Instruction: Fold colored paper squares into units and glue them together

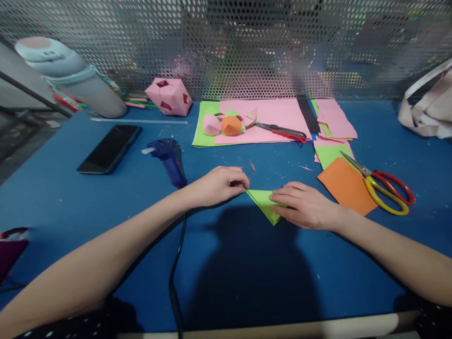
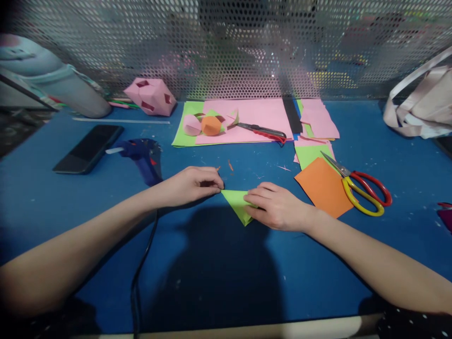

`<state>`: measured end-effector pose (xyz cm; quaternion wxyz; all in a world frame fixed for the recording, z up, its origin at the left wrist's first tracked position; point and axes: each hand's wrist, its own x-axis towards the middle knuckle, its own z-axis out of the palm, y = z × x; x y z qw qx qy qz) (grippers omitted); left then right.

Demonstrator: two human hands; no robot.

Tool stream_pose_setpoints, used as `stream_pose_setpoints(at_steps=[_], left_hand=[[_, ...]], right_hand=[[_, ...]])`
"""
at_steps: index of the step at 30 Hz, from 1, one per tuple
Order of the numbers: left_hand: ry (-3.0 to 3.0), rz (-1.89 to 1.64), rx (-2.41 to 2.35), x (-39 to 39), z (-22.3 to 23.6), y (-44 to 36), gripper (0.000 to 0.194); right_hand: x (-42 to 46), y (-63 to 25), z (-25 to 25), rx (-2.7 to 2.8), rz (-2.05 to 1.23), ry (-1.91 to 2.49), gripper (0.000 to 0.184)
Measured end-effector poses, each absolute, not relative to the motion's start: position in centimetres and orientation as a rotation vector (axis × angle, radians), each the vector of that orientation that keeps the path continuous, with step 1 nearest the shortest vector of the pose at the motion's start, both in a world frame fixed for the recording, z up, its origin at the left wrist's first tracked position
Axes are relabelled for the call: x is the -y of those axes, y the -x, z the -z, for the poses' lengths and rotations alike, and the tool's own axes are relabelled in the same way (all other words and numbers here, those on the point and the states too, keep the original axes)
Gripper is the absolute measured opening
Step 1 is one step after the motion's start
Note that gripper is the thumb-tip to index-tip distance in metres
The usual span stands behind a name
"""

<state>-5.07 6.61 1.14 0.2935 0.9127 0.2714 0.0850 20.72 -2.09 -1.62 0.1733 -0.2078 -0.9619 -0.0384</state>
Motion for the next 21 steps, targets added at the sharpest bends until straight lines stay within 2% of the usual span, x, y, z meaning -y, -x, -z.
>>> stream_pose_setpoints(at_steps=[11, 21], left_hand=[[-2.463, -0.217, -0.694, -6.5, -1.1, 4.94, 0.019], [-2.485, -0.196, -0.706, -6.44, -1.15, 4.81, 0.018]], right_hand=[[1.97, -21.0, 1.56, 2.825, 0.128, 0.578, 0.027], [2.35, -20.68, 1.7, 2.767, 0.01, 0.667, 0.026]])
